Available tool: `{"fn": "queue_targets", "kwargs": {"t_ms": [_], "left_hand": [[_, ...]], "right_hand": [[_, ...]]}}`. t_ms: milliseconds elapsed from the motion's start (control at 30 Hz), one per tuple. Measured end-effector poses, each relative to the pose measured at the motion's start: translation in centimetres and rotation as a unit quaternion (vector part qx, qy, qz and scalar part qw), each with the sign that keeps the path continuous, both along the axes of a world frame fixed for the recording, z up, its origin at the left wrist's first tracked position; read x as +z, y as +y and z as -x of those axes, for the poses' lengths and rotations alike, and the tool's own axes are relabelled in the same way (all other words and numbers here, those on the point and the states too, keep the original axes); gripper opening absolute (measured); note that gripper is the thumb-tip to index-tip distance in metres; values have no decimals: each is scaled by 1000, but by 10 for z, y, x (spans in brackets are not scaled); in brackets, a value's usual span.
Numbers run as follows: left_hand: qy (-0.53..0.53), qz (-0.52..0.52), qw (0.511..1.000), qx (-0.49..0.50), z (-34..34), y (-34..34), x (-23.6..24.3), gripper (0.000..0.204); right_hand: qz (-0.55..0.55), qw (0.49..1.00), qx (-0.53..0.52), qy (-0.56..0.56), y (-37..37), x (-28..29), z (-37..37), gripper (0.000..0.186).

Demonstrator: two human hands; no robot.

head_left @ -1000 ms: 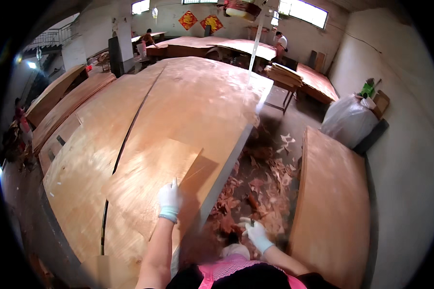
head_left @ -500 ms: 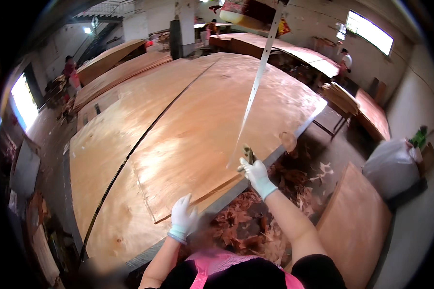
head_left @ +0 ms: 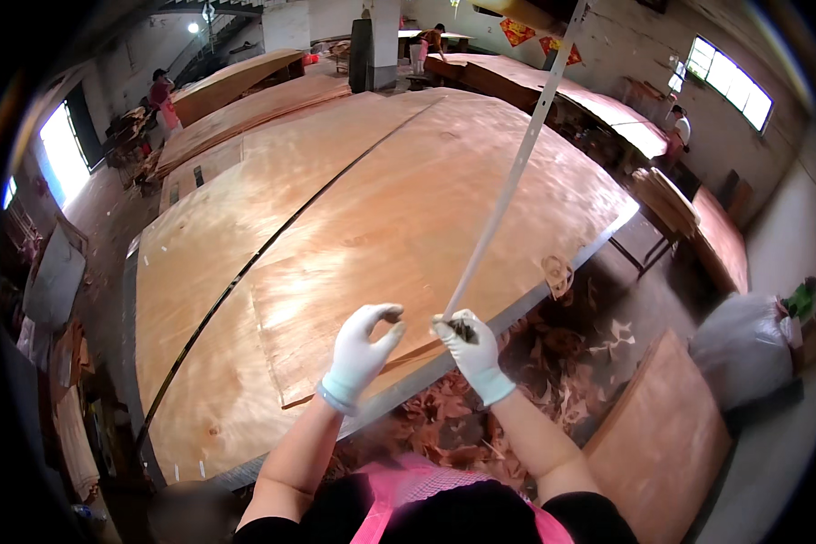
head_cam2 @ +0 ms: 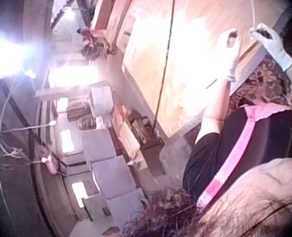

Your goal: The person prepares veneer sheets by aligning them against a template on a large workbench, using a utility knife to trim the edges and cut out specific shapes from the wood surface.

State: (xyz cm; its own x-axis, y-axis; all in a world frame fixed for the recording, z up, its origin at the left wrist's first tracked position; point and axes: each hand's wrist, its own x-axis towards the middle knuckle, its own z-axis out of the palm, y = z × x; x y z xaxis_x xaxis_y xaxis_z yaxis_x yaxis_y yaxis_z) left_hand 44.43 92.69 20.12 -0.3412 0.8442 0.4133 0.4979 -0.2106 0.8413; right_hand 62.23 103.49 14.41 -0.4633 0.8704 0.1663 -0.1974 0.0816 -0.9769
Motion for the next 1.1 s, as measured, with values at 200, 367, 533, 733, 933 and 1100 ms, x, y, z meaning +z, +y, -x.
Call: {"fn": "queue_targets", "kwargs": {"t_ms": [200, 367, 533, 733, 933, 1100], "left_hand": [[37, 48, 984, -168, -22, 48, 33, 23], [227, -46, 965, -123, -42, 61, 26, 16], [-396, 31, 910, -121, -19, 68, -37, 32], [-392, 298, 821, -289, -27, -3, -110, 47], [-260, 391, 862, -191, -17, -65, -121, 35], [-437, 319, 841, 23, -2, -76, -133, 20]], "right_hand": [[13, 1000, -12, -13, -35, 18, -21, 6], [-311, 930, -85, -178, -51, 31, -40, 11], [-27, 999, -4, -45, -70, 14, -41, 15], [277, 953, -4, -119, -81, -24, -44, 22], [310, 938, 25, -155, -94, -85, -23, 25], [-53, 971, -75, -219, -51, -178, 0, 40]]}}
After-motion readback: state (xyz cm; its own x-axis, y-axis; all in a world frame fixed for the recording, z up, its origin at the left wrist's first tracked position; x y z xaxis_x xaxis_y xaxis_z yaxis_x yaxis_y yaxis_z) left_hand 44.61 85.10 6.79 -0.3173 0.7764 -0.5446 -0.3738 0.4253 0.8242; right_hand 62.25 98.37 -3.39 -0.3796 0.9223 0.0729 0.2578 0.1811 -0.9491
